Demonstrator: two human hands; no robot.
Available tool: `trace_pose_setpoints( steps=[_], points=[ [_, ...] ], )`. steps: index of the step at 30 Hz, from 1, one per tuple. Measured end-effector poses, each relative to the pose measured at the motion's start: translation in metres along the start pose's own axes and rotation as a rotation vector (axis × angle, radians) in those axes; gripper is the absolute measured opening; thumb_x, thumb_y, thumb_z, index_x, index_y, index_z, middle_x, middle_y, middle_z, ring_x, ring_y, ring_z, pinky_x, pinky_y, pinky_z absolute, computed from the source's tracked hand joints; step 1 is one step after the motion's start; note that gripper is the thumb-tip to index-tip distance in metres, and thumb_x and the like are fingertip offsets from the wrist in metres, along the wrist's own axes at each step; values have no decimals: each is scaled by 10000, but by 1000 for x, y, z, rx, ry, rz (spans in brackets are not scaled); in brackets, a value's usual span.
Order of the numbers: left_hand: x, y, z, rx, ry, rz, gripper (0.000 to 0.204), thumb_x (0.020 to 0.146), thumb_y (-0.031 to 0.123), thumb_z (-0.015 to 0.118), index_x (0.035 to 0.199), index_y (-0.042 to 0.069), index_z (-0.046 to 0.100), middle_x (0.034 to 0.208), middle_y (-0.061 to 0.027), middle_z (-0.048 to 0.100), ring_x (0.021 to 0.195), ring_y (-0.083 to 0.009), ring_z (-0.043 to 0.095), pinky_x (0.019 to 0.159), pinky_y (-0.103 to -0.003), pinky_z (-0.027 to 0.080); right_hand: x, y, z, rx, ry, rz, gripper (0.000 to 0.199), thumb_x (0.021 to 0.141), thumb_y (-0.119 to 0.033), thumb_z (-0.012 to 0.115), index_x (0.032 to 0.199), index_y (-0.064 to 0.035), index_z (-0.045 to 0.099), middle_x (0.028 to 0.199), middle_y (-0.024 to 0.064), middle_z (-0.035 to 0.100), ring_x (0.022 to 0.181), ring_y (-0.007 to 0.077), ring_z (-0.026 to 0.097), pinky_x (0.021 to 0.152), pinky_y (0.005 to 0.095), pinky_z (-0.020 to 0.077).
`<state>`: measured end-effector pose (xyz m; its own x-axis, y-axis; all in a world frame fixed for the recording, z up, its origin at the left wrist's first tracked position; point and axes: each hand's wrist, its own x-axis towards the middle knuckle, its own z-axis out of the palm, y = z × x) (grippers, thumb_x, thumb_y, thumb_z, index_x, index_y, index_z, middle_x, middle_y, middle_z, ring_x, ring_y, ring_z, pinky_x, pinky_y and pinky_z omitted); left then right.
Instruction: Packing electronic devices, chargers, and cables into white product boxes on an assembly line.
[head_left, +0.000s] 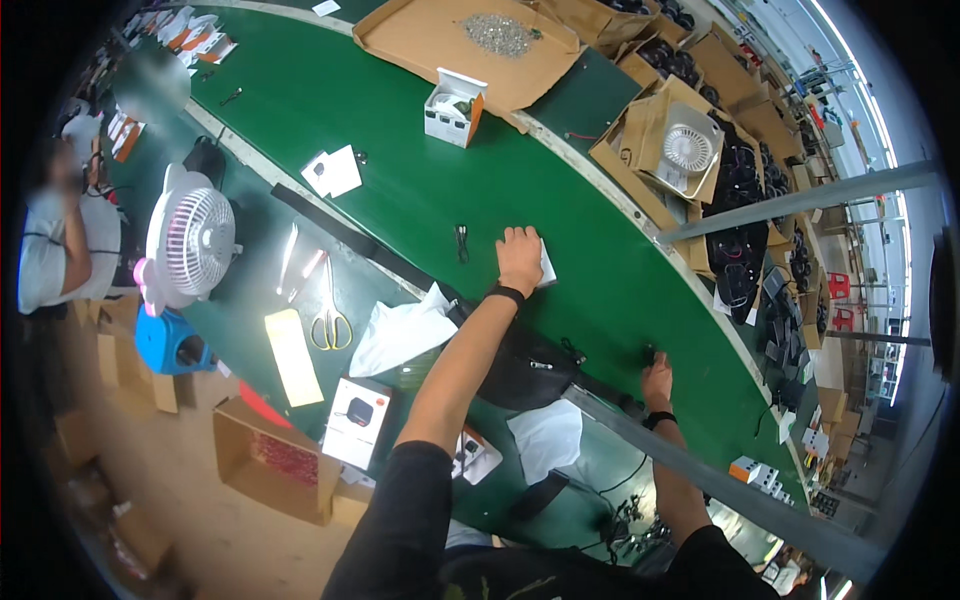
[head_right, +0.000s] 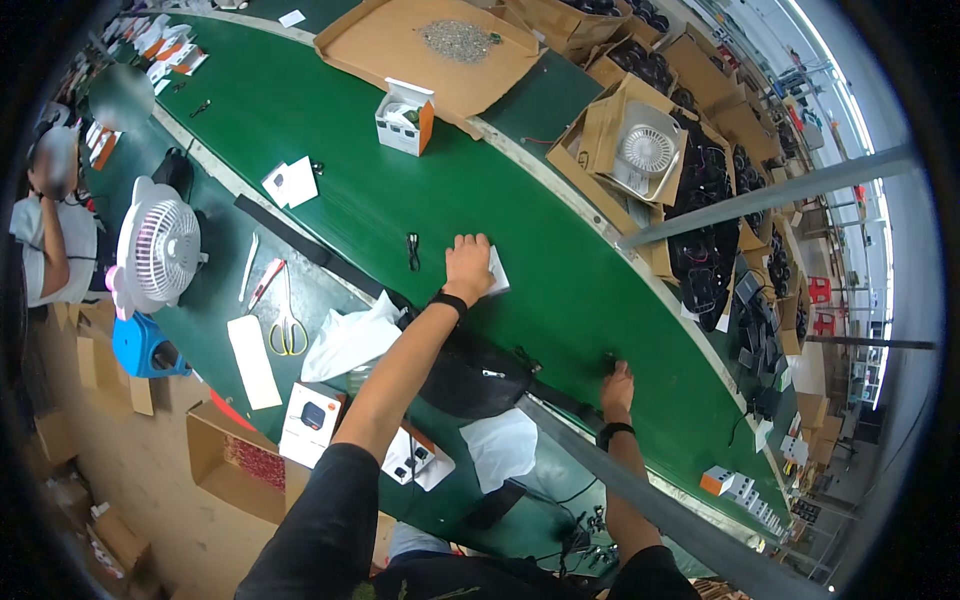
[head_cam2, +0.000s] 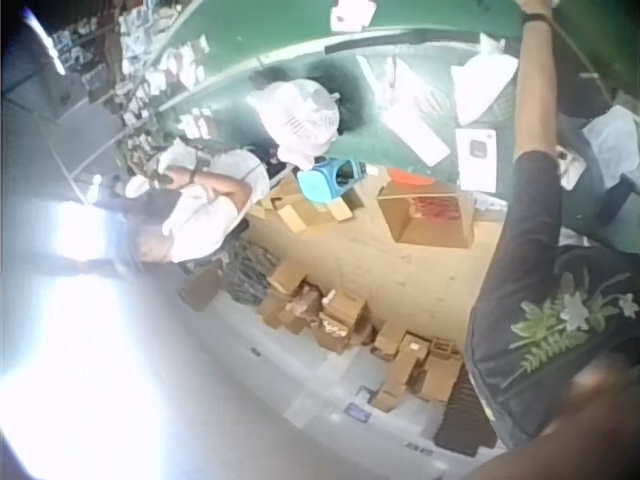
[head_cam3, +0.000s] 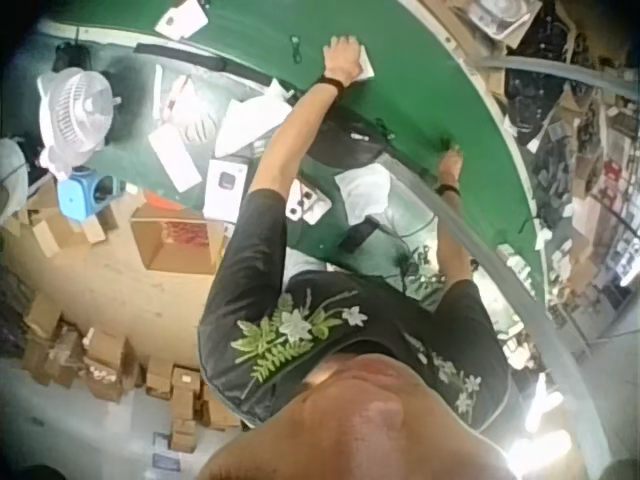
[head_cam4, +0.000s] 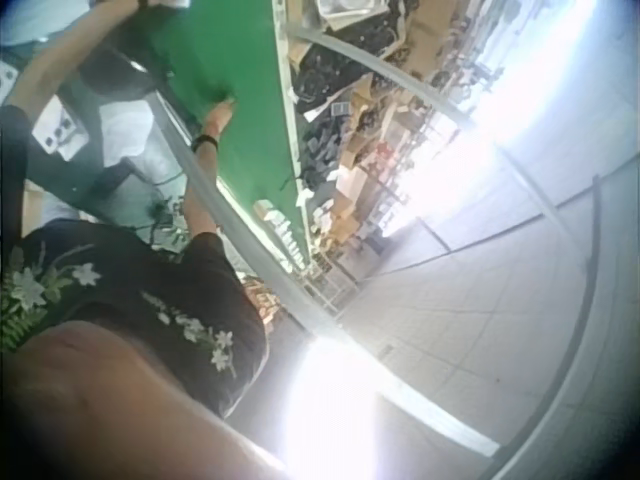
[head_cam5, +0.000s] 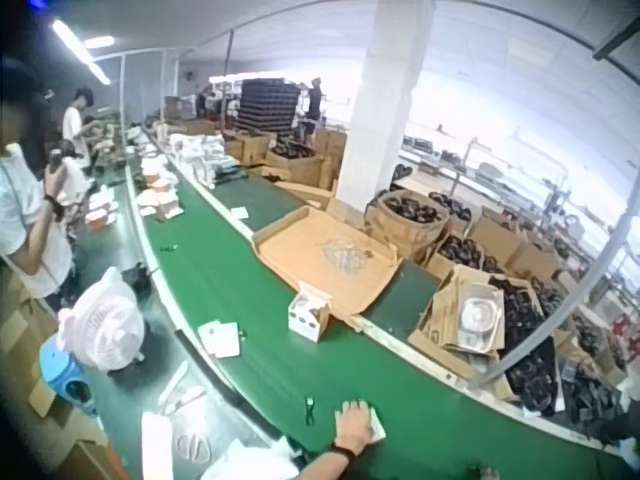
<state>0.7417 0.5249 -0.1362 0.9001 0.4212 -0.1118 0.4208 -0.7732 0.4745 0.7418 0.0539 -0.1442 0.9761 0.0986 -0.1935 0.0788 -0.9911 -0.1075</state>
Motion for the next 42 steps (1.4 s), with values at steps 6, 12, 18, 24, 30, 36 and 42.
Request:
trace_pose_setpoints(
  steps=[6,12,18,24,30,36,42],
  points=[
    [-6,-66,-46,-312,-142,22,282,709,107,909,950,77,766,952,-129,758,964,-319,748,850,-462,619,-42,-107,4,359,-223,-428,342,931,-37,640,1257,-22,536,1118,317,682,1012,532,677,868,600,533],
    [34,-227,-158,-852,596,-554,864,766,191,1000,1444,4,497,1059,-192,777,903,-229,779,752,-355,626,-60,-165,-7,292,-209,-274,525,947,-178,771,1327,4,457,1157,330,668,1060,547,669,915,581,522],
    [40,-329,-195,-122,456,-797,1136,602,359,1066,1530,76,475,1295,-218,749,1201,-418,722,1028,-491,578,-69,-169,17,227,-274,-199,371,972,-242,737,1132,66,607,1151,310,650,1129,536,630,950,582,518],
    [65,-322,-208,176,296,-621,951,582,398,1068,1355,62,625,1308,-260,637,1321,-418,580,1042,-485,583,-43,-165,8,182,-38,-357,310,910,-167,695,1109,46,592,1082,313,678,1012,535,677,877,603,547],
    [43,-344,-214,29,254,-436,665,697,398,1014,1160,-15,776,1256,-251,734,1204,-394,678,985,-443,589,18,-259,-28,446,-226,-449,318,918,-154,661,1212,-55,589,950,280,724,914,515,705,825,606,547],
    [-24,-323,-239,-668,460,-376,423,848,224,937,1106,-53,749,932,-155,808,826,-201,772,768,-367,598,26,-376,-38,246,-273,-734,500,983,-448,732,1213,-16,628,976,246,775,987,460,741,895,575,568],
    [-147,-195,-296,-889,385,-371,341,917,127,879,1178,-16,714,972,-42,772,849,-102,705,773,-278,570,18,-405,14,91,-210,-677,515,997,-475,730,1088,20,621,864,232,775,832,428,776,775,543,611]
  ],
)
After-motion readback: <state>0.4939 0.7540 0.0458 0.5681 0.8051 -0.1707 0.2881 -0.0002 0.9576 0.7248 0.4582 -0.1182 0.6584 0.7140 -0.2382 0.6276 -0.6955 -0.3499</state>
